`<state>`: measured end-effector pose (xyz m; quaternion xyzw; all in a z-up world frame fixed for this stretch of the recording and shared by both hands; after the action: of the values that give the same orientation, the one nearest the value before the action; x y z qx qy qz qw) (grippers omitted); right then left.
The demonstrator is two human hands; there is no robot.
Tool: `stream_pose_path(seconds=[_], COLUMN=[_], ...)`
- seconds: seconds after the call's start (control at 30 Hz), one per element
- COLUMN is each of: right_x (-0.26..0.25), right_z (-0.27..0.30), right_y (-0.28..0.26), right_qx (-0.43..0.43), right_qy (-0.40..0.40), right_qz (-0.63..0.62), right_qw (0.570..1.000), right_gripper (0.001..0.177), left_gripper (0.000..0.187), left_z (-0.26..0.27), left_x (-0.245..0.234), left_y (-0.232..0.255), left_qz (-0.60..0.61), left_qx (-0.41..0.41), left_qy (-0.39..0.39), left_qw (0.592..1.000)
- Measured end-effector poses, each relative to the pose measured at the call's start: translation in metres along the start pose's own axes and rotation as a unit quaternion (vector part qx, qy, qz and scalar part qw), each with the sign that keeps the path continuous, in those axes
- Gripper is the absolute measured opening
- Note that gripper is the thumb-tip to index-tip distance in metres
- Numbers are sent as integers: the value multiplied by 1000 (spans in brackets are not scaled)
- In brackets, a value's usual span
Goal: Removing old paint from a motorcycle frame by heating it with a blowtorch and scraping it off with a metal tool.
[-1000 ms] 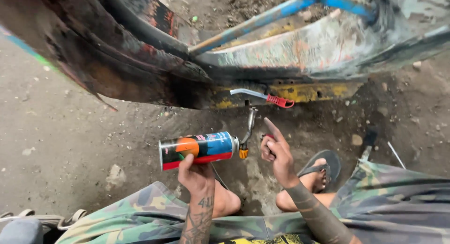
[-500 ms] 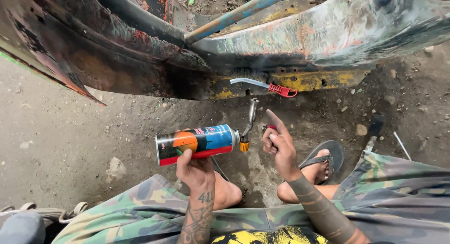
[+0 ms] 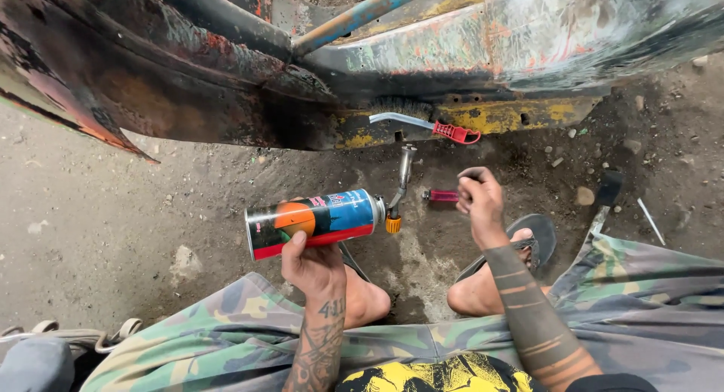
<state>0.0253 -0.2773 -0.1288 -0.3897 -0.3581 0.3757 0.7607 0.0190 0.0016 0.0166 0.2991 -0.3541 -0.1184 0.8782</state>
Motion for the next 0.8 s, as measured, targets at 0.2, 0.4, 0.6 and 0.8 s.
stream_pose_path(seconds=[0.2, 0.4, 0.6, 0.8], right_x=[54, 63, 67, 68], right_z=[46, 65, 69, 68], right_y=[-12, 19, 20, 19], right_qx=[59, 104, 103, 80], right_qy=[-227, -272, -225, -236], right_qz=[94, 99, 81, 65], right_qw=[968, 952, 966, 966], right_gripper=[30, 38, 27, 23], left_gripper=[51, 53, 55, 56], left_z=[-1, -19, -13, -4], left_x=[-1, -31, -20, -6], left_y=[1, -11, -9, -4], left_qz=[-6, 0, 14, 18], left_qx=[7, 2, 6, 10], left_qy=[-11, 2, 6, -4], left_qw=[1000, 1000, 1000, 1000])
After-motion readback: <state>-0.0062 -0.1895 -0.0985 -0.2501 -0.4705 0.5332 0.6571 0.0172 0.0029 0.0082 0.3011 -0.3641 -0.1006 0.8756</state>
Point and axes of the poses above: each hand's wrist, its own z-axis away from the middle knuckle, its own x-axis out of the palm, y = z × x, the point moved 2 cm from there along -z, towards the middle knuckle, and after that the axes turned 1 degree about -z, right-handed, at the moved point
